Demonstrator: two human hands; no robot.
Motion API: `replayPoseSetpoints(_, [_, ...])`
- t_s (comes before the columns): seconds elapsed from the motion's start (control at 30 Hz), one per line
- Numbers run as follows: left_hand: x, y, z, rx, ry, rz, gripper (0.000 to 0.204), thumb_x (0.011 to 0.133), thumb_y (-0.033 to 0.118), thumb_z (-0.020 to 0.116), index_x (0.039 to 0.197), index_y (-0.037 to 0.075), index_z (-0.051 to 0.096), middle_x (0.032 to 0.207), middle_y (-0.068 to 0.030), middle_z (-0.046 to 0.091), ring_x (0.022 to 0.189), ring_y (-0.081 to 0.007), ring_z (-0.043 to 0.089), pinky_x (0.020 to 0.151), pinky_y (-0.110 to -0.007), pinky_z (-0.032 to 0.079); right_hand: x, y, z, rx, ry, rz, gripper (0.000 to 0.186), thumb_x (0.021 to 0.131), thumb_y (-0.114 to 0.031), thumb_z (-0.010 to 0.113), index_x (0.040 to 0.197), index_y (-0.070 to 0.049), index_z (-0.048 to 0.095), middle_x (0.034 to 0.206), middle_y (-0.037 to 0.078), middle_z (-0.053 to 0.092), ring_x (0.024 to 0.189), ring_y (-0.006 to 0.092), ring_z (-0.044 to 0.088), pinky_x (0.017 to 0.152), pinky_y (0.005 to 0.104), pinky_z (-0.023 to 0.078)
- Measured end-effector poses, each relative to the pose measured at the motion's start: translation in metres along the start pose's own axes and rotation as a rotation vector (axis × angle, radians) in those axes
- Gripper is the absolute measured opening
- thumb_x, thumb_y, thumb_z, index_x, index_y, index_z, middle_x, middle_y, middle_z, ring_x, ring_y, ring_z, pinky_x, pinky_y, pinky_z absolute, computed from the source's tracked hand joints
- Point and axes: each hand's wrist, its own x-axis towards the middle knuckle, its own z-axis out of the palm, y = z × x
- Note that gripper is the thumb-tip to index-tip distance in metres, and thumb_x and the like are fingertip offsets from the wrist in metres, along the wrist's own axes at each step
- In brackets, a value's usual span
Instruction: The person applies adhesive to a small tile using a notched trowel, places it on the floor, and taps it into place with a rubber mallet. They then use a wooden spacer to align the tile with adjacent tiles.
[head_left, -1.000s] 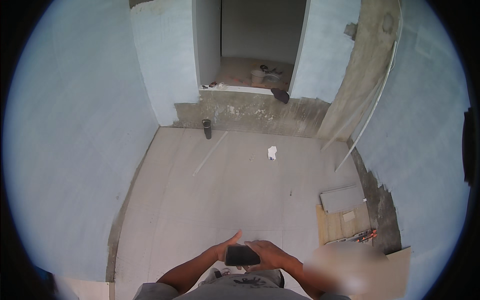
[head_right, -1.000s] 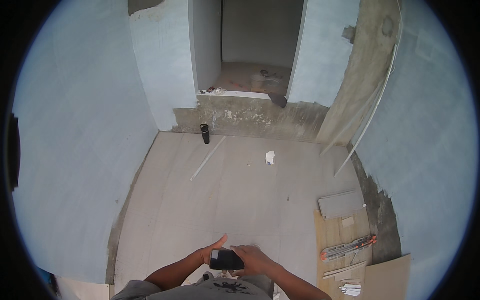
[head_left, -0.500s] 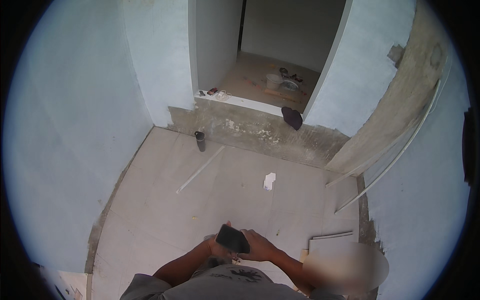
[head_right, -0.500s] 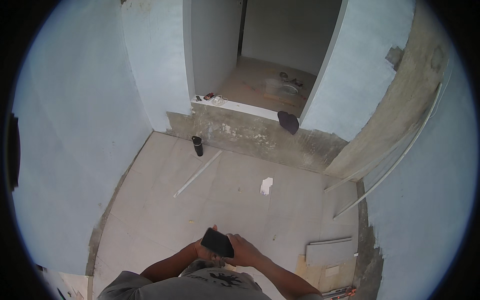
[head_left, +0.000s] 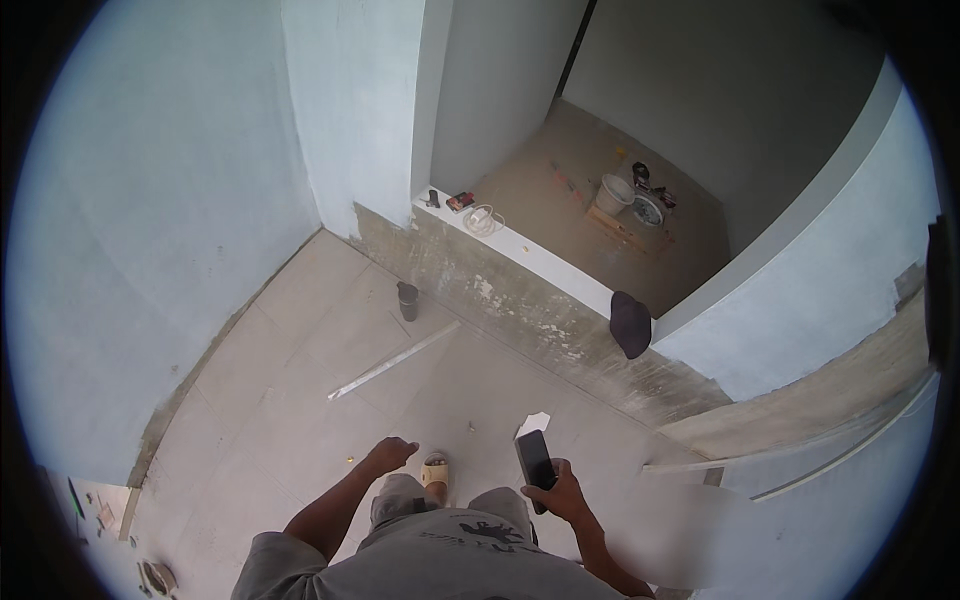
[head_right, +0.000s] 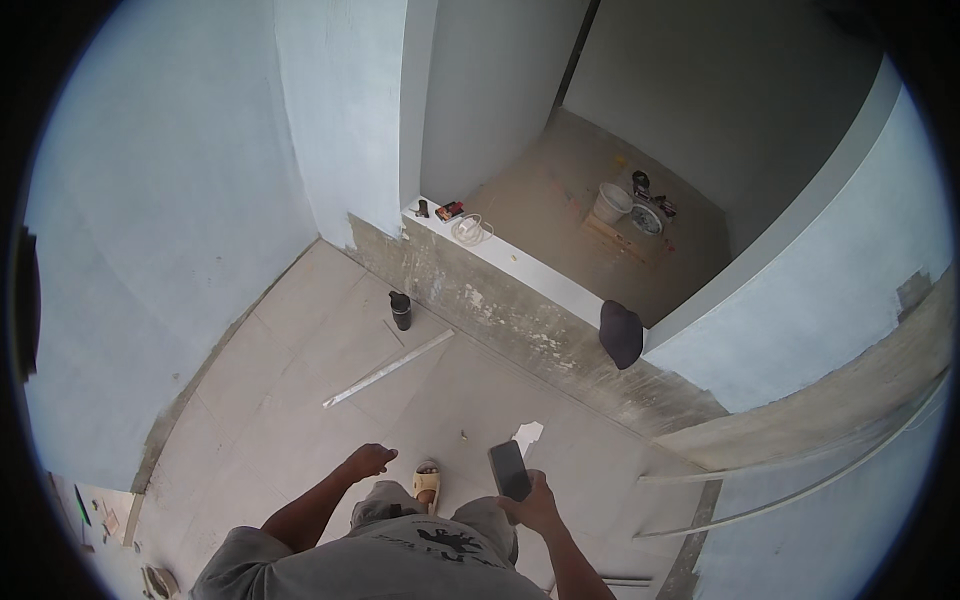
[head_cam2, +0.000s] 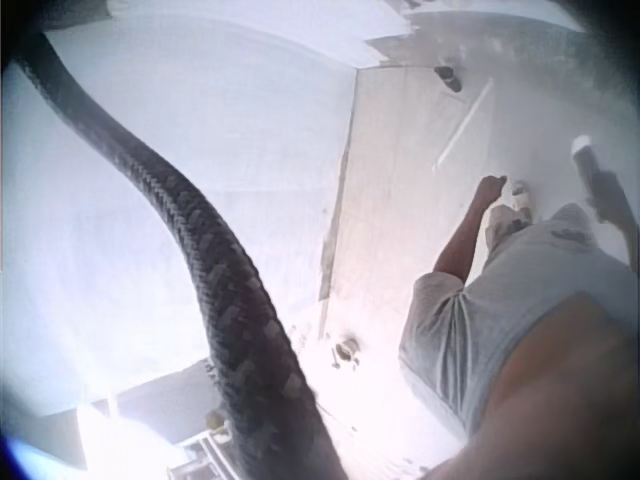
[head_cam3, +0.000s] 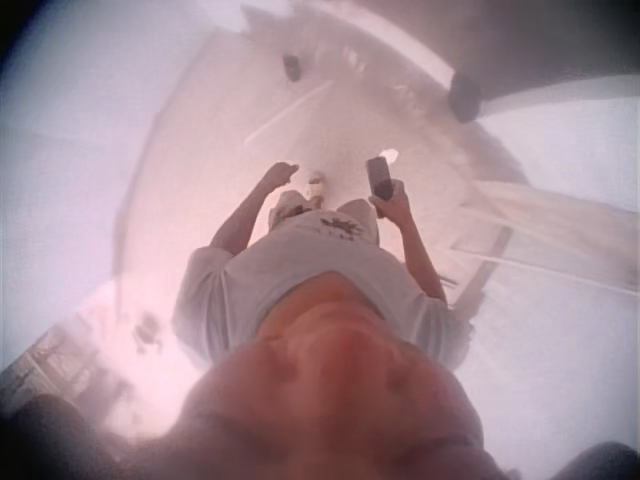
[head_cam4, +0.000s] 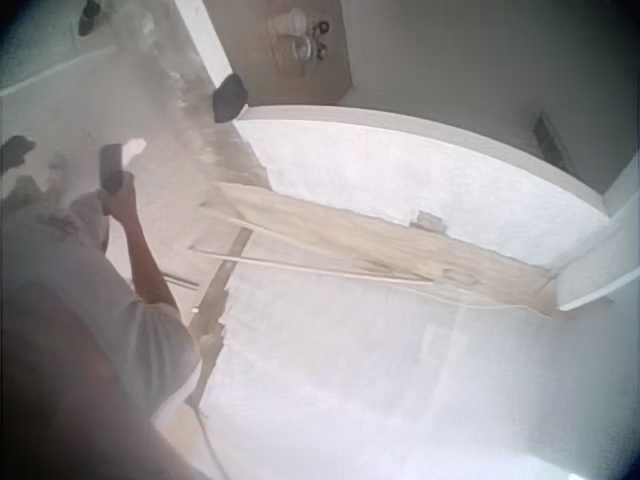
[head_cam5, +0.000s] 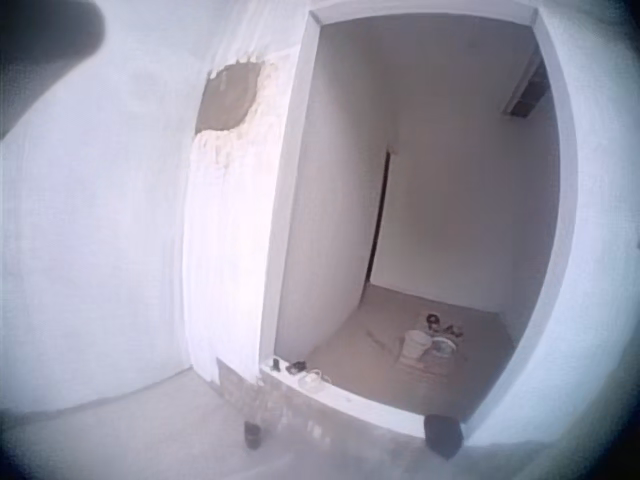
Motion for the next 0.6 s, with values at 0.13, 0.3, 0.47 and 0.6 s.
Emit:
replayPoseSetpoints(0.13, [0.059,0.019,-0.065,-0.374,0.186,-0.346,0.044,0.099,0.039,0.050,0.113,0.000,0.065,0.094,-0.0196,0.069,0.083,-0.0302,0.068,0.079,-0.042,0.053,0.107,-0.006,-0.058,-0.098,0.097,-0.111,0.089,0.064,-0.033,0.088,0.128,0.006,0.040,0.118,0.023,0.053,0.111,0.0343,0.057,0.094,0.0433,0.049])
replayPoseSetpoints(0.3, [0.086,0.014,-0.064,-0.835,0.348,-0.630,0.050,0.097,0.042,0.054,0.118,-0.002,0.064,0.105,-0.0182,0.069,0.086,-0.0286,0.069,0.080,-0.038,0.052,0.275,-0.011,-0.106,-0.292,0.154,-0.266,0.084,0.063,-0.025,0.084,0.126,0.005,0.036,0.121,0.026,0.043,0.112,0.0414,0.050,0.093,0.0480,0.047])
replayPoseSetpoints(0.47, [0.035,0.018,0.018,-1.259,0.439,-1.380,0.057,0.094,0.041,0.058,0.126,-0.006,0.054,0.114,-0.0182,0.063,0.085,-0.0279,0.069,0.061,-0.037,0.054,0.440,-0.015,-0.129,-0.348,0.160,-0.357,0.084,0.062,-0.024,0.083,0.126,0.006,0.038,0.118,0.027,0.046,0.111,0.0429,0.049,0.096,0.0502,0.044])
replayPoseSetpoints(0.6, [-0.021,0.088,0.062,-1.401,0.411,-1.677,0.061,0.097,0.042,0.058,0.134,-0.005,0.047,0.120,-0.0233,0.059,0.091,-0.0353,0.068,0.066,-0.042,0.057,0.541,-0.030,-0.141,-0.363,0.257,-0.367,0.080,0.062,-0.022,0.082,0.123,0.010,0.042,0.115,0.027,0.048,0.112,0.0425,0.048,0.097,0.0500,0.043])
